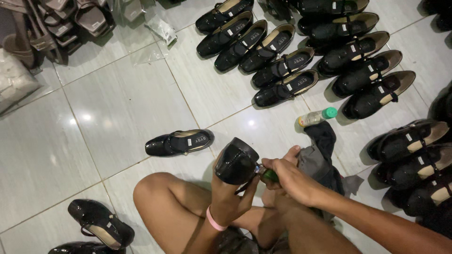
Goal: The person sits on the floor and polishes black high-heeled shoes using a cloth and a liquid from a bottle. They wipe the exterior surfaces, apply liquid, and use a lighter to heat the shoe surface, then continue wiping. The person handles multiple shoes one at a time, placing finished pairs aside.
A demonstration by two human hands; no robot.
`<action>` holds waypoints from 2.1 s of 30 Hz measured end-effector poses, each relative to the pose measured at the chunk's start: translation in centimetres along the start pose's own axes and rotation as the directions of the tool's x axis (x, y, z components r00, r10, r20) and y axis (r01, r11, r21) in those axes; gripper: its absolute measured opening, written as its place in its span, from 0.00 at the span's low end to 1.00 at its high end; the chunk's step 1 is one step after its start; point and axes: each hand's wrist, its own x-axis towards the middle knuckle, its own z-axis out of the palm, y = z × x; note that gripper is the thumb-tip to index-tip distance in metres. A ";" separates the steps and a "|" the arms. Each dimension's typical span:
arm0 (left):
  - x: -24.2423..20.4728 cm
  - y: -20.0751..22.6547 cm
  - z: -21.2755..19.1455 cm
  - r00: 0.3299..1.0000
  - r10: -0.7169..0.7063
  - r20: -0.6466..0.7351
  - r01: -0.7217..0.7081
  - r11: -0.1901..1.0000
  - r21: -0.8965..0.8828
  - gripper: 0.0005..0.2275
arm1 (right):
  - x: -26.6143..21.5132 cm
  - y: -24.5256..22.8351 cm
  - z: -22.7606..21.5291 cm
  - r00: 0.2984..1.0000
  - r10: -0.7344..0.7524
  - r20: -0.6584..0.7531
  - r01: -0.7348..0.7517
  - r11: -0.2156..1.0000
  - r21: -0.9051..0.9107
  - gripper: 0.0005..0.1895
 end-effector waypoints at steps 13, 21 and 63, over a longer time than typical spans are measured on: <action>-1.3 -3.2 -0.7 0.998 0.062 -0.023 -0.060 0.993 0.099 0.36 | -0.9 -3.8 -0.2 0.975 0.124 0.183 -0.142 0.986 0.085 0.35; -3.7 -4.8 -1.4 0.966 -0.245 0.078 0.256 0.946 -0.199 0.18 | -0.7 -4.8 0.0 0.998 0.065 -0.001 -0.065 0.996 -0.068 0.32; -3.4 -4.1 -1.9 0.853 -0.477 0.212 0.522 0.773 -0.362 0.24 | 5.5 0.3 -1.3 0.935 -0.348 -0.070 0.197 0.670 -0.716 0.24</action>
